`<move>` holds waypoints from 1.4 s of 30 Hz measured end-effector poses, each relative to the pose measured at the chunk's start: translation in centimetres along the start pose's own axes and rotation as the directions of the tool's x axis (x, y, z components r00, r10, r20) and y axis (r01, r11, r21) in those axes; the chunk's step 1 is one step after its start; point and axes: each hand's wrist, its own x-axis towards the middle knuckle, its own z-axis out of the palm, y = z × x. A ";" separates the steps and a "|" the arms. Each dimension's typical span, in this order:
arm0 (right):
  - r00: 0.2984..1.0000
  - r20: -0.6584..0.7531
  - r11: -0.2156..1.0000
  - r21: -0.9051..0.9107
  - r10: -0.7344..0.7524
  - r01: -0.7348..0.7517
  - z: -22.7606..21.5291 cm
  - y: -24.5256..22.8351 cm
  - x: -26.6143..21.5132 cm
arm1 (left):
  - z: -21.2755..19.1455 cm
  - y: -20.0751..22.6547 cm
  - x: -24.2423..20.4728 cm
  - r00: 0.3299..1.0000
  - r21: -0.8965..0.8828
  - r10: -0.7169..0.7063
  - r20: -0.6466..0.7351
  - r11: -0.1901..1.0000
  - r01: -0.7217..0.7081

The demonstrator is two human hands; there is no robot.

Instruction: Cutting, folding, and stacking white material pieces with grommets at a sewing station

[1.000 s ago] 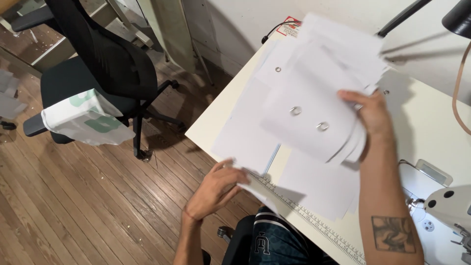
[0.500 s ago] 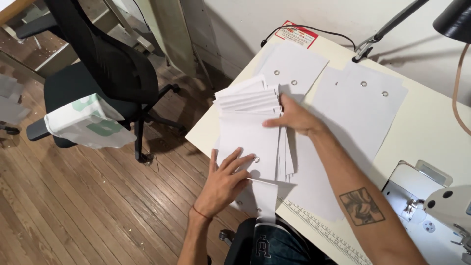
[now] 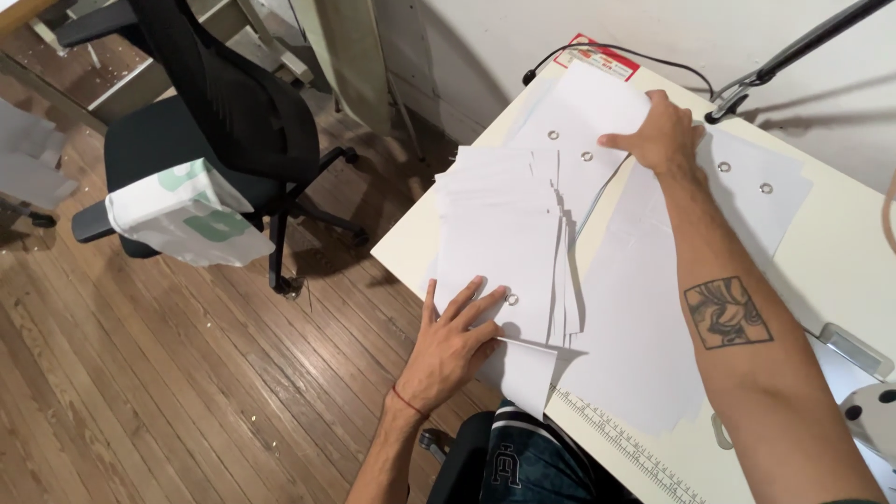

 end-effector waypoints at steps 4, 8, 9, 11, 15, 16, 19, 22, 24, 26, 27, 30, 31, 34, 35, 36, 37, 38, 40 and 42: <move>0.876 -0.410 0.957 0.025 -0.252 0.288 2.5 2.4 1.6 | 0.2 -0.1 0.1 1.000 -0.012 0.001 -0.017 1.000 -0.001; 0.613 -0.674 0.850 -0.045 -0.413 0.524 -1.0 0.3 -0.3 | 0.3 -0.2 0.2 1.000 -0.020 0.009 -0.024 1.000 -0.010; 0.612 -0.675 0.851 -0.045 -0.412 0.523 -1.8 0.6 0.0 | 0.3 -0.2 0.1 1.000 -0.020 0.012 -0.024 1.000 -0.013; 0.410 -0.755 0.737 -0.141 -0.512 0.661 -3.5 1.0 1.0 | 0.3 -0.2 0.1 1.000 -0.030 0.005 -0.022 1.000 -0.006; 0.435 -0.777 0.610 0.084 -0.455 0.788 -9.7 -1.8 -2.3 | -0.2 -0.1 0.0 0.999 -0.018 0.028 -0.031 0.999 -0.029; 0.614 -0.705 0.568 0.359 -0.356 0.741 -10.1 -1.7 -2.5 | -0.4 -0.1 -0.1 0.999 -0.001 0.029 -0.030 1.000 -0.029; 0.853 -0.410 0.520 0.676 -0.323 0.522 -10.9 -4.0 -6.4 | -2.1 1.2 -1.1 0.995 0.006 0.090 -0.052 0.996 -0.090; 0.899 -0.117 0.579 0.728 -0.422 0.366 -8.3 -7.2 -10.9 | -3.1 3.6 -1.9 0.958 -0.017 0.241 -0.155 0.969 -0.247; 0.873 0.009 0.594 0.736 -0.487 0.324 -5.7 -9.1 -13.0 | -3.6 5.3 -2.0 0.920 -0.023 0.315 -0.231 0.944 -0.329; 0.784 0.273 0.752 0.567 -0.558 0.337 -3.6 -10.6 -14.5 | -4.2 6.7 -1.6 0.914 0.086 0.339 -0.223 0.941 -0.328; 0.782 0.274 0.749 0.571 -0.559 0.336 -3.6 -11.1 -14.5 | -3.7 6.6 -1.1 0.915 0.087 0.337 -0.220 0.941 -0.326; 0.893 0.331 0.931 0.301 -0.306 0.207 -1.1 -8.9 -11.2 | -1.1 5.9 -0.1 0.976 0.085 0.220 -0.006 0.972 -0.218; 0.936 0.094 0.915 0.266 -0.339 0.304 1.3 -6.3 -7.8 | 0.4 5.3 -0.3 0.981 0.090 0.189 0.042 0.977 -0.192; 0.930 -0.195 0.940 0.076 -0.313 0.332 4.1 -0.8 0.0 | 2.3 4.6 -0.7 0.986 0.086 0.167 0.028 0.982 -0.169; 0.931 -0.250 0.964 -0.054 -0.266 0.261 4.6 1.0 2.2 | 2.5 4.5 -0.8 0.984 0.078 0.176 -0.035 0.982 -0.173; 0.930 -0.250 0.963 -0.052 -0.270 0.265 4.8 2.1 3.4 | 2.5 4.3 -0.7 0.984 0.081 0.173 -0.037 0.982 -0.170; 0.920 -0.287 0.961 -0.010 -0.266 0.275 5.1 3.3 4.7 | 2.4 4.2 -0.6 0.983 0.056 0.175 -0.057 0.983 -0.172; 0.911 -0.320 0.958 0.030 -0.261 0.285 5.5 4.5 5.8 | 2.5 4.2 -0.6 0.982 0.029 0.175 -0.076 0.984 -0.173; 0.922 -0.320 0.943 0.174 -0.219 0.284 6.0 5.8 7.2 | 1.9 3.7 -0.3 0.982 0.009 0.176 -0.070 0.984 -0.175; 0.936 -0.311 0.911 0.314 -0.167 0.267 5.2 5.7 6.6 | 1.9 2.9 0.1 0.982 -0.017 0.183 -0.055 0.983 -0.184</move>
